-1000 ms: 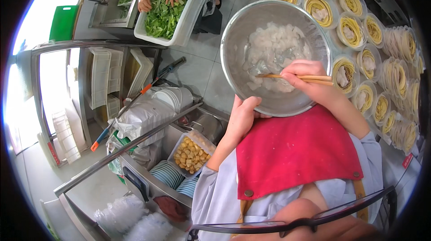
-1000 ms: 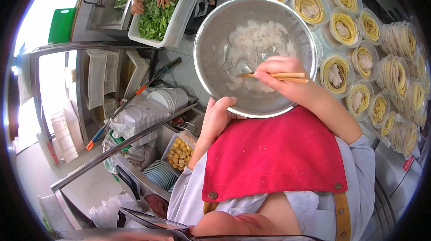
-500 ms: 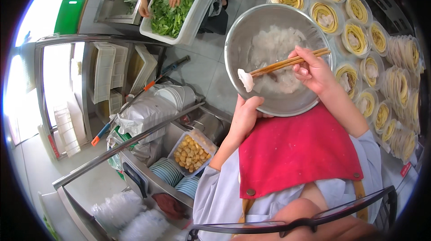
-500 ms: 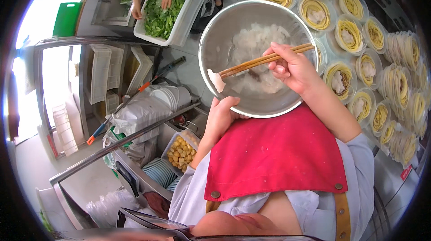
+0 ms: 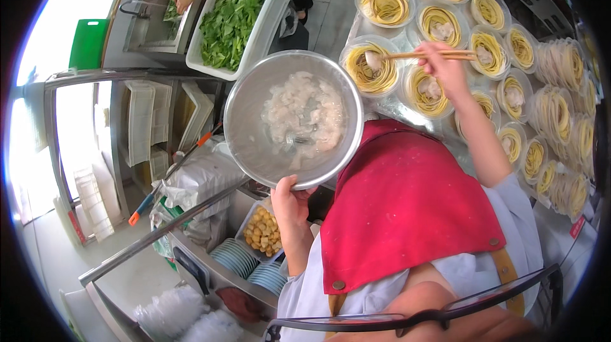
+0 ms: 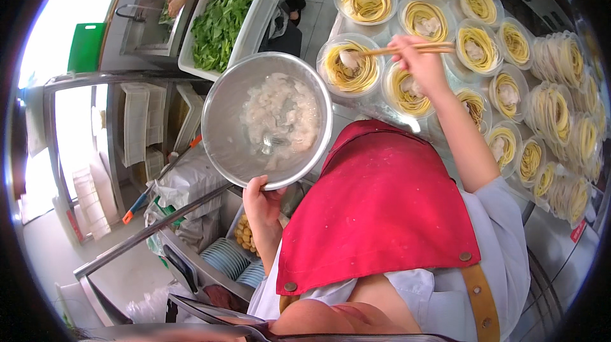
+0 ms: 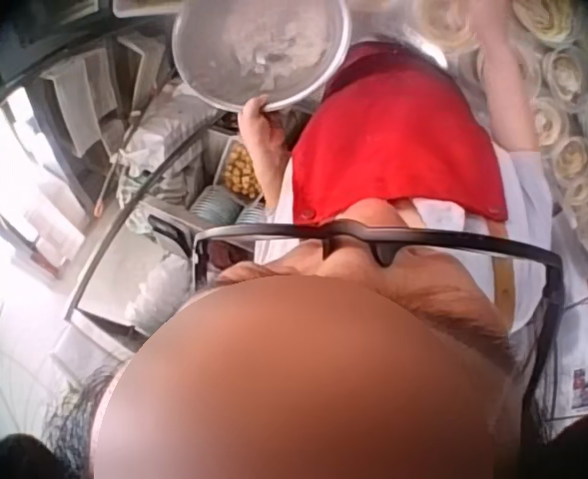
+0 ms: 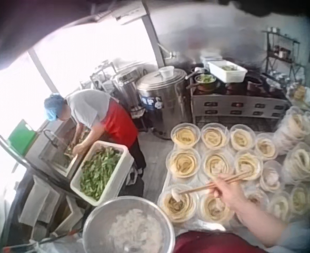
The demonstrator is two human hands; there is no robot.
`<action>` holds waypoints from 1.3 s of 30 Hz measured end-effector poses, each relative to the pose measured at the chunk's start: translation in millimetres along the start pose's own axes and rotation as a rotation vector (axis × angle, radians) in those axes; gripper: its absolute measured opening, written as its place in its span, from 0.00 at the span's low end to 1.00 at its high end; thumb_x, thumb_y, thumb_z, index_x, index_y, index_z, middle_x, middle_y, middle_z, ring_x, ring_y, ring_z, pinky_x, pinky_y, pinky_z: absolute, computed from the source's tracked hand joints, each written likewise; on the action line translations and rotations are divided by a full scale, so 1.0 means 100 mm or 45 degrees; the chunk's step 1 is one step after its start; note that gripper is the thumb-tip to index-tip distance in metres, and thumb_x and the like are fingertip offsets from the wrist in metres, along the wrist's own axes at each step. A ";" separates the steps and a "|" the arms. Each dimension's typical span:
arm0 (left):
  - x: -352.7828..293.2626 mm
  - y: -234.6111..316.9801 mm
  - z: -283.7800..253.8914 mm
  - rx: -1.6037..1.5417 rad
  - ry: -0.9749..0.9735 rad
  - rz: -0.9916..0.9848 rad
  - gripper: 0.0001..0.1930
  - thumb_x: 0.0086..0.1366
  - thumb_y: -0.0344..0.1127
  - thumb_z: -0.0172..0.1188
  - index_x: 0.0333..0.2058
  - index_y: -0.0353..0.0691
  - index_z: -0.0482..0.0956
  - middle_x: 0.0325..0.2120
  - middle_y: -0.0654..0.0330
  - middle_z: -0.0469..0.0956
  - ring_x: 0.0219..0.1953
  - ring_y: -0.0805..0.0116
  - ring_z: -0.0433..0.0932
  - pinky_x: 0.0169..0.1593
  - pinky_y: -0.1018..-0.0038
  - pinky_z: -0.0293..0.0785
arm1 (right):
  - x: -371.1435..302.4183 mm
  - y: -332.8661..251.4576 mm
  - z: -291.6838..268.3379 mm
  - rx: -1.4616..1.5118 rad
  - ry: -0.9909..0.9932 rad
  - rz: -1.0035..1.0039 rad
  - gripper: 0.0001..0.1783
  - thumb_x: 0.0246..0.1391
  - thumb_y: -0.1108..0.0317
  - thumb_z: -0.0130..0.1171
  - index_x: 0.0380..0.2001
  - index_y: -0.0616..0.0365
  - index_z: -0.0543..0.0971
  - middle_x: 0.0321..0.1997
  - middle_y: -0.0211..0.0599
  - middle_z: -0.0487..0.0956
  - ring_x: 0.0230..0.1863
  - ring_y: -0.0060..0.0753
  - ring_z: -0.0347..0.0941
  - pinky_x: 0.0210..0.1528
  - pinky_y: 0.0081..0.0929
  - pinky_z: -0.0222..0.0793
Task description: The person uses chopsticks to pick up dumplings from a metal bowl and places them into individual plastic containers filled with noodles. The person repeats this process for multiple containers arranged on a stainless steel counter.
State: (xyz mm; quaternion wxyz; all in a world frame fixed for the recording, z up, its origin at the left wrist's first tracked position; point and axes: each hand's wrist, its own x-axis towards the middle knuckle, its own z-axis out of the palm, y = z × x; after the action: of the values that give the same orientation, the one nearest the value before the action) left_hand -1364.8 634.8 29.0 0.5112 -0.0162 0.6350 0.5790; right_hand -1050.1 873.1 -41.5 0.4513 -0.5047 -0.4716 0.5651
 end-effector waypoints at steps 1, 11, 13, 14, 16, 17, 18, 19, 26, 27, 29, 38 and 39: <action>0.02 -0.01 -0.06 -0.011 0.006 0.014 0.13 0.58 0.27 0.48 0.39 0.24 0.73 0.29 0.49 0.80 0.25 0.60 0.82 0.27 0.71 0.82 | 0.05 0.07 0.11 -0.201 -0.045 0.020 0.14 0.61 0.61 0.57 0.36 0.63 0.81 0.26 0.30 0.78 0.23 0.13 0.68 0.25 0.13 0.64; -0.05 -0.13 0.12 -0.090 -0.043 -0.062 0.14 0.59 0.26 0.48 0.41 0.23 0.73 0.31 0.49 0.80 0.28 0.60 0.81 0.27 0.70 0.82 | -0.51 -1.02 0.55 -0.280 -0.462 -0.500 0.09 0.57 0.68 0.58 0.32 0.64 0.80 0.26 0.33 0.78 0.27 0.22 0.71 0.30 0.21 0.66; -0.09 -0.12 0.23 -0.091 -0.086 -0.075 0.15 0.58 0.27 0.49 0.44 0.25 0.71 0.32 0.49 0.79 0.27 0.61 0.80 0.27 0.70 0.80 | -0.57 -1.03 0.70 -0.468 -0.828 -0.475 0.09 0.56 0.69 0.58 0.30 0.65 0.79 0.26 0.35 0.76 0.26 0.27 0.71 0.30 0.25 0.66; -0.12 -0.09 0.30 -0.089 -0.127 -0.103 0.16 0.58 0.27 0.48 0.45 0.27 0.71 0.32 0.50 0.79 0.26 0.61 0.80 0.27 0.70 0.80 | -0.58 -1.04 0.77 -0.569 -1.001 -0.464 0.09 0.56 0.69 0.58 0.30 0.65 0.79 0.26 0.36 0.76 0.26 0.30 0.71 0.30 0.26 0.66; -0.16 -0.05 0.38 -0.100 -0.187 -0.137 0.17 0.58 0.27 0.48 0.47 0.28 0.69 0.33 0.50 0.79 0.26 0.62 0.80 0.27 0.71 0.79 | -0.61 -0.92 0.90 -0.594 -1.096 -0.468 0.09 0.56 0.68 0.58 0.29 0.64 0.78 0.25 0.38 0.75 0.27 0.34 0.71 0.31 0.28 0.66; -0.17 -0.04 0.40 -0.113 -0.217 -0.156 0.18 0.58 0.27 0.48 0.48 0.28 0.68 0.34 0.50 0.79 0.26 0.62 0.80 0.28 0.71 0.79 | -0.62 -0.84 0.96 -0.612 -1.149 -0.469 0.09 0.56 0.68 0.59 0.29 0.64 0.78 0.25 0.39 0.74 0.28 0.36 0.71 0.32 0.29 0.66; -0.17 -0.02 0.40 -0.091 -0.249 -0.175 0.18 0.58 0.27 0.47 0.48 0.29 0.68 0.35 0.50 0.78 0.28 0.63 0.80 0.29 0.71 0.79 | -0.60 -0.78 1.01 -0.623 -1.074 -0.568 0.09 0.56 0.68 0.59 0.29 0.64 0.78 0.26 0.39 0.74 0.28 0.37 0.71 0.32 0.29 0.66; -0.17 -0.01 0.40 -0.065 -0.282 -0.195 0.18 0.59 0.27 0.47 0.49 0.29 0.68 0.37 0.50 0.78 0.30 0.63 0.80 0.31 0.71 0.80 | -0.54 -0.72 1.04 -0.632 -0.994 -0.667 0.09 0.56 0.68 0.59 0.29 0.64 0.78 0.26 0.39 0.74 0.28 0.38 0.71 0.32 0.29 0.66; -0.09 -0.01 0.36 -0.036 -0.375 -0.240 0.22 0.59 0.26 0.45 0.53 0.30 0.63 0.41 0.51 0.76 0.34 0.64 0.80 0.33 0.71 0.80 | -0.61 -1.08 0.94 -0.669 -0.993 -0.323 0.08 0.54 0.70 0.60 0.27 0.64 0.79 0.23 0.39 0.75 0.26 0.35 0.72 0.31 0.27 0.66; -0.08 -0.03 0.36 -0.044 -0.368 -0.243 0.22 0.59 0.26 0.45 0.54 0.31 0.62 0.41 0.51 0.75 0.34 0.63 0.80 0.33 0.70 0.80 | -0.63 -1.10 0.93 -0.695 -1.090 -0.233 0.07 0.53 0.70 0.60 0.26 0.64 0.79 0.23 0.39 0.75 0.25 0.34 0.72 0.31 0.27 0.66; -0.05 -0.06 0.37 -0.049 -0.369 -0.250 0.23 0.59 0.26 0.45 0.55 0.32 0.61 0.43 0.51 0.75 0.35 0.63 0.80 0.34 0.70 0.81 | -0.66 -1.07 0.94 -0.685 -1.066 -0.213 0.08 0.52 0.70 0.61 0.25 0.65 0.79 0.23 0.38 0.76 0.26 0.34 0.72 0.31 0.27 0.66; -0.09 0.03 0.48 0.024 -0.476 -0.283 0.26 0.58 0.26 0.45 0.57 0.33 0.58 0.47 0.50 0.72 0.40 0.58 0.79 0.35 0.66 0.82 | -0.59 -0.62 0.97 -0.083 -0.704 0.456 0.11 0.58 0.65 0.58 0.28 0.62 0.79 0.21 0.33 0.78 0.15 0.14 0.67 0.16 0.11 0.60; -0.08 0.02 0.49 0.053 -0.491 -0.273 0.27 0.58 0.26 0.45 0.58 0.34 0.57 0.48 0.50 0.71 0.40 0.59 0.79 0.34 0.67 0.82 | -0.57 -0.57 0.97 0.022 -0.682 0.510 0.12 0.58 0.64 0.58 0.28 0.62 0.79 0.21 0.33 0.78 0.15 0.14 0.67 0.16 0.11 0.59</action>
State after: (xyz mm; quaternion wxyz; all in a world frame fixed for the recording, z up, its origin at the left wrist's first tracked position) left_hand -1331.5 667.3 45.6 0.6820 0.0381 0.5320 0.5004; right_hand -1140.0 818.1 27.5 0.1955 -0.4169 -0.4600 0.7592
